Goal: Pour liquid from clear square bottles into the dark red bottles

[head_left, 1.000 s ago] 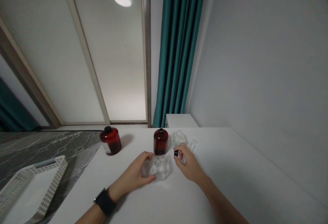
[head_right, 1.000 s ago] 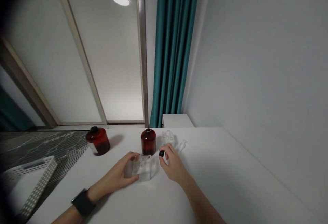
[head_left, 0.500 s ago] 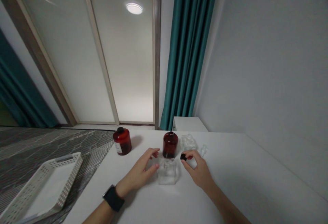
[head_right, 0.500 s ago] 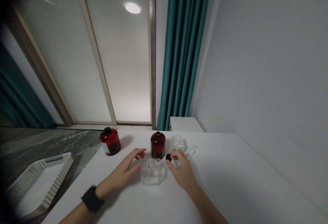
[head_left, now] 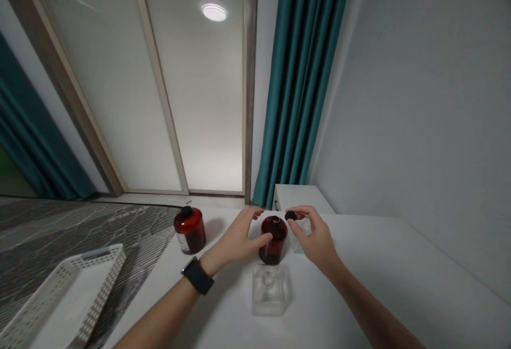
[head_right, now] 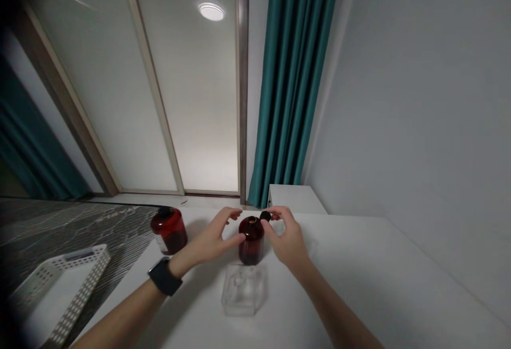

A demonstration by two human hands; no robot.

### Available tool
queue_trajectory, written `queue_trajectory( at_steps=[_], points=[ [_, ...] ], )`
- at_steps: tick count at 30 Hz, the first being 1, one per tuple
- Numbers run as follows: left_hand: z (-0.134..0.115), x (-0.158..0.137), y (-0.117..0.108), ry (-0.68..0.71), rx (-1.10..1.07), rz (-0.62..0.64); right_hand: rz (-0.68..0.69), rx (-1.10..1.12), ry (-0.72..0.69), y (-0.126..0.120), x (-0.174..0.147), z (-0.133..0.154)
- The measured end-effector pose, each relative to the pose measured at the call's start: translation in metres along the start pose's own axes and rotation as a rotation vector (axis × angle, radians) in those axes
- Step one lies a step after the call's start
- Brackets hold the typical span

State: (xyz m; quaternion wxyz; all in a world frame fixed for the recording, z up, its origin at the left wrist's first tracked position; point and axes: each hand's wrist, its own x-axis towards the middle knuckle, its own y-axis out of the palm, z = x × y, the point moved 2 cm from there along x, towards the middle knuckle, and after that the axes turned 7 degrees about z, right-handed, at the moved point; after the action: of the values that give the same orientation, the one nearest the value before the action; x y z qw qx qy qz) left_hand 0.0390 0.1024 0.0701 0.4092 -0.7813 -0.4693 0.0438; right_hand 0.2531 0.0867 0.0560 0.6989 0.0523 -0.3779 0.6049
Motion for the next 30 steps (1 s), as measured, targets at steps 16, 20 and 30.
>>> queue_trajectory(
  at_steps=[16,20,30],
  points=[
    [0.011,0.036,-0.002,-0.123,-0.120,0.374,0.295,0.022,0.003,0.014,0.024,0.006],
    [0.002,0.030,-0.002,-0.142,-0.086,0.327,0.296,0.016,-0.037,0.018,0.019,0.001],
    [-0.015,0.026,-0.005,-0.135,0.190,0.216,0.345,-0.019,-0.150,0.010,0.019,0.007]
  ],
)
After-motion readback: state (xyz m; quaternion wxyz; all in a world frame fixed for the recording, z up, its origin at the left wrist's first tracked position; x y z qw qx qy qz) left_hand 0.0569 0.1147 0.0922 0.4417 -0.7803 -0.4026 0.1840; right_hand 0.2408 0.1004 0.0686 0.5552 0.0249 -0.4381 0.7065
